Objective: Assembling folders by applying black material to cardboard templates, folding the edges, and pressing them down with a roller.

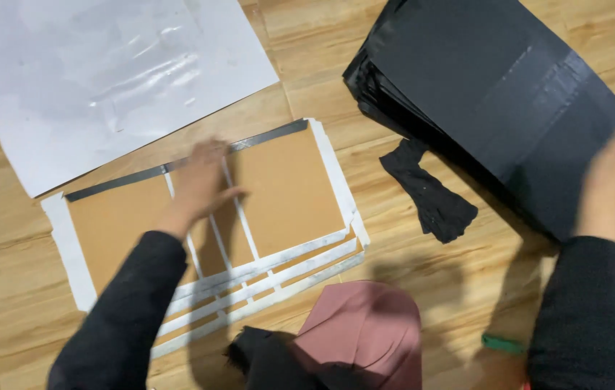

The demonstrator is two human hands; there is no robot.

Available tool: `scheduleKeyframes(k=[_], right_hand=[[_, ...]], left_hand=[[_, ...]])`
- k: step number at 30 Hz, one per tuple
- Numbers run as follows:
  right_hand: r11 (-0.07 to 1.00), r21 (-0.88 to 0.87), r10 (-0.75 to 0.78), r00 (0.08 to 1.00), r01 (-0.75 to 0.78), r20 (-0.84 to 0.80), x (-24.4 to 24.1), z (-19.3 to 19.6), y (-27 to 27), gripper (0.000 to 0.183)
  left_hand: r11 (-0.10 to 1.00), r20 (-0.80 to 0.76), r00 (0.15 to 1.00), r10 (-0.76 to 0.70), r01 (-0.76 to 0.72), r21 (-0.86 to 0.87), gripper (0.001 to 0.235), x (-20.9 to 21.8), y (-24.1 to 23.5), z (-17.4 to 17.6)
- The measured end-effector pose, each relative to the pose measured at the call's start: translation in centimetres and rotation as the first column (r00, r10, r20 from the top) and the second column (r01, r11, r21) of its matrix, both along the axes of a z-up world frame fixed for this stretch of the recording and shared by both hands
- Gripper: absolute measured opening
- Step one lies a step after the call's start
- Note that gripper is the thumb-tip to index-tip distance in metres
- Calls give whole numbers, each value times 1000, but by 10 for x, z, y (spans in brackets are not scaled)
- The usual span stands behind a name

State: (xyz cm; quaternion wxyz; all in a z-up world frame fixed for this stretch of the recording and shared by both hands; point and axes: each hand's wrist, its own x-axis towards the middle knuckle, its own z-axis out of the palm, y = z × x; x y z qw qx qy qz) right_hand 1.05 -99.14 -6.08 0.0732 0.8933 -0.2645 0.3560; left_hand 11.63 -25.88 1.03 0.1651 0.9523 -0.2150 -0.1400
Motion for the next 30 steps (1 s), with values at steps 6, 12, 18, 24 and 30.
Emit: scheduleKeyframes(k=[6, 12, 18, 24, 30], right_hand=[[459, 375, 886, 447, -805, -124, 109, 36, 386, 44], [461, 622, 809, 12, -633, -588, 135, 61, 560, 97], [462, 628, 822, 38, -626, -568, 162, 51, 562, 96], [550, 572, 778, 123, -608, -617, 148, 160, 549, 47], [537, 292, 678, 199, -792, -708, 105, 182, 547, 74]], left_hand=[[885, -114, 926, 359, -299, 356, 107, -17, 144, -13], [876, -82, 922, 378, -327, 355, 91, -21, 183, -28], [937, 41, 968, 248, -250, 243, 82, -21, 182, 34], [953, 208, 970, 129, -179, 243, 56, -25, 184, 110], [944, 264, 955, 132, -203, 259, 33, -60, 193, 123]])
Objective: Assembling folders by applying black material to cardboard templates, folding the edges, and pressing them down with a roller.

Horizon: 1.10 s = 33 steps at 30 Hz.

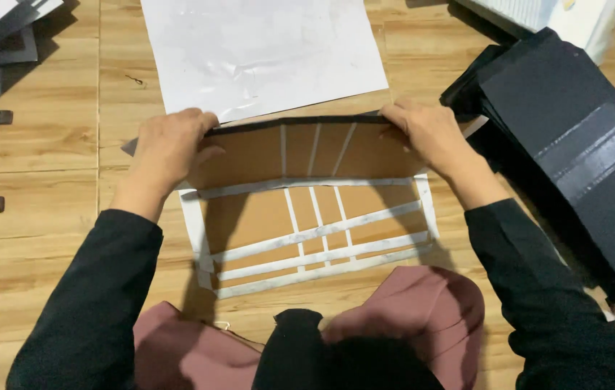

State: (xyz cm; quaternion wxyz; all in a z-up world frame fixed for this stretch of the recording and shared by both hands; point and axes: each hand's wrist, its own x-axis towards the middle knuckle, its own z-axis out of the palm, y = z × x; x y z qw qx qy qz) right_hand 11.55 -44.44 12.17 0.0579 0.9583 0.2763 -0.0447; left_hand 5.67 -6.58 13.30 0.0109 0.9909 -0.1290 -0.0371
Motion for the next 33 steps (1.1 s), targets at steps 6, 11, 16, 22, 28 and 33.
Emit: scheduleKeyframes(k=[6, 11, 16, 22, 28, 33], right_hand=[[972, 36, 181, 833, -234, 523, -90, -18, -11, 15], [950, 67, 215, 797, -304, 565, -145, -81, -20, 21], [941, 123, 204, 817, -316, 540, -163, -147, -21, 24], [962, 71, 223, 909, -263, 352, -171, -164, -22, 27], [985, -13, 174, 983, -173, 67, -167, -125, -15, 34], [796, 425, -444, 893, 430, -72, -112, -119, -106, 32]], left_hand=[[994, -214, 975, 55, -73, -78, 27, -71, -11, -13], [994, 149, 983, -112, 112, 6, 31, -137, -14, -80], [982, 369, 911, -187, 170, 78, 34, -159, -19, -153], [980, -335, 942, -12, 79, 185, 97, -127, -53, -128], [996, -218, 972, 86, -76, 55, 102, -55, -89, -117], [978, -340, 917, 207, -192, 79, 119, -45, -88, -126]])
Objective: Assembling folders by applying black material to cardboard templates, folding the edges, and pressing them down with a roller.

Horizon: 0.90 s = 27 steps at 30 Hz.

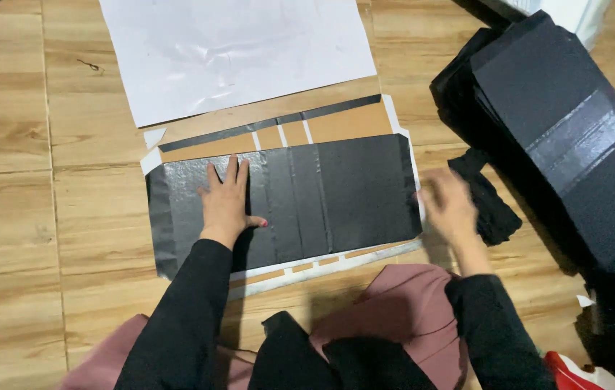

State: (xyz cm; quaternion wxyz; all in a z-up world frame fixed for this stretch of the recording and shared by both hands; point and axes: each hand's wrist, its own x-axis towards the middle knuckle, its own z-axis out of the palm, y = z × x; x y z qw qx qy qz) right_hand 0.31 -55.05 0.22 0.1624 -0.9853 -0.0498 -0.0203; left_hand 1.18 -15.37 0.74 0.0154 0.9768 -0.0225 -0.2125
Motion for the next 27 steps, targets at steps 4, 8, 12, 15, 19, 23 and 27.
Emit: scheduleKeyframes(k=[4, 8, 12, 15, 19, 23, 27], right_hand=[[719, -411, -648, 755, 561, -104, 14, -78, -101, 44], [969, -32, -239, 959, 247, 154, 61, -64, -11, 23], [954, 6, 299, 954, -299, -15, 65, -15, 209, 69], [825, -135, 564, 778, -549, 278, 62, -52, 333, 41], [795, -119, 599, 737, -595, 314, 94, -94, 296, 14], [880, 93, 437, 869, -466, 231, 110, -99, 133, 52], [990, -38, 140, 901, -137, 411, 112, -114, 61, 43]], left_hand=[[989, 45, 994, 95, -89, -122, 116, -8, 2, 0], [944, 2, 965, 264, -258, -206, 119, -4, 4, -8], [943, -10, 966, 257, -253, -214, 122, -8, 3, -3], [969, -19, 974, 228, -229, -96, 119, -16, 4, -51], [949, -77, 950, 304, -309, -58, 122, -15, 6, 1], [940, -89, 943, 321, -328, -90, 130, -12, 8, 0], [944, -94, 945, 313, -321, -82, 130, -12, 7, 1]])
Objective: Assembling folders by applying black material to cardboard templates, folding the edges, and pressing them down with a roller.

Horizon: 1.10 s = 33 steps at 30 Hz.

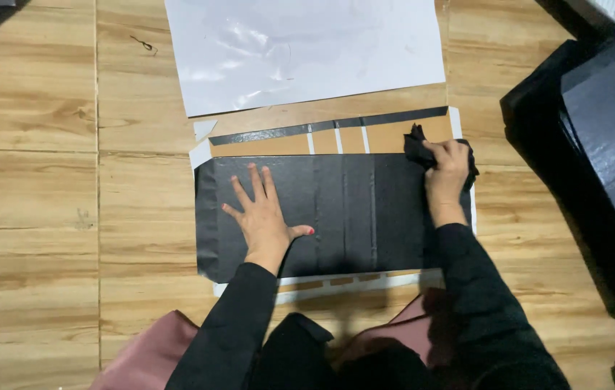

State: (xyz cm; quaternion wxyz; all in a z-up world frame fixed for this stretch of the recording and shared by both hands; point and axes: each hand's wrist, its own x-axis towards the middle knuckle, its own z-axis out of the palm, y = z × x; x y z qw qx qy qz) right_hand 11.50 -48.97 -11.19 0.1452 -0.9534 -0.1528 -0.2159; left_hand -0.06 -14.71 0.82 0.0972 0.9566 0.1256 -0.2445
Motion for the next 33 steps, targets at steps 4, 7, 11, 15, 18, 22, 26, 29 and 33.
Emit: scheduleKeyframes(k=[4, 7, 11, 15, 18, 22, 26, 29, 33], right_hand=[[933, 326, 171, 985, -155, -18, -36, 8, 223, 9], [854, 223, 475, 879, -470, 33, -24, 1, 282, 9], [877, 243, 461, 868, -415, -186, -11, 15, 127, 34], [999, 14, 48, 995, -47, -86, 1, 6, -55, 53], [957, -250, -206, 954, 149, -217, -34, 31, -98, 40], [671, -647, -643, 718, 362, -266, -73, 63, -98, 58], [964, -190, -189, 982, 185, 2, -59, 117, -23, 19], [976, -47, 176, 898, -212, -403, -23, 107, -2, 37], [963, 261, 252, 583, -70, -773, -14, 120, -25, 22]], left_hand=[[999, -9, 1000, 3, -3, 37, 131, -2, -4, -17], [966, 157, 987, -28, -14, 258, 108, -1, 7, -30], [996, 58, 998, -17, 12, 91, 130, -8, 15, -14], [993, 55, 996, -67, 61, 99, 132, 1, 17, 0], [985, 92, 989, -115, 101, 139, 111, 18, 28, 2], [951, 367, 877, -309, 275, 144, 95, 45, 61, -38], [958, 56, 965, -256, 261, -120, 61, 67, 67, -7], [927, 69, 978, -195, 207, -314, 32, 69, 65, 32], [907, 64, 983, -175, 186, -378, 14, 48, 81, 63]])
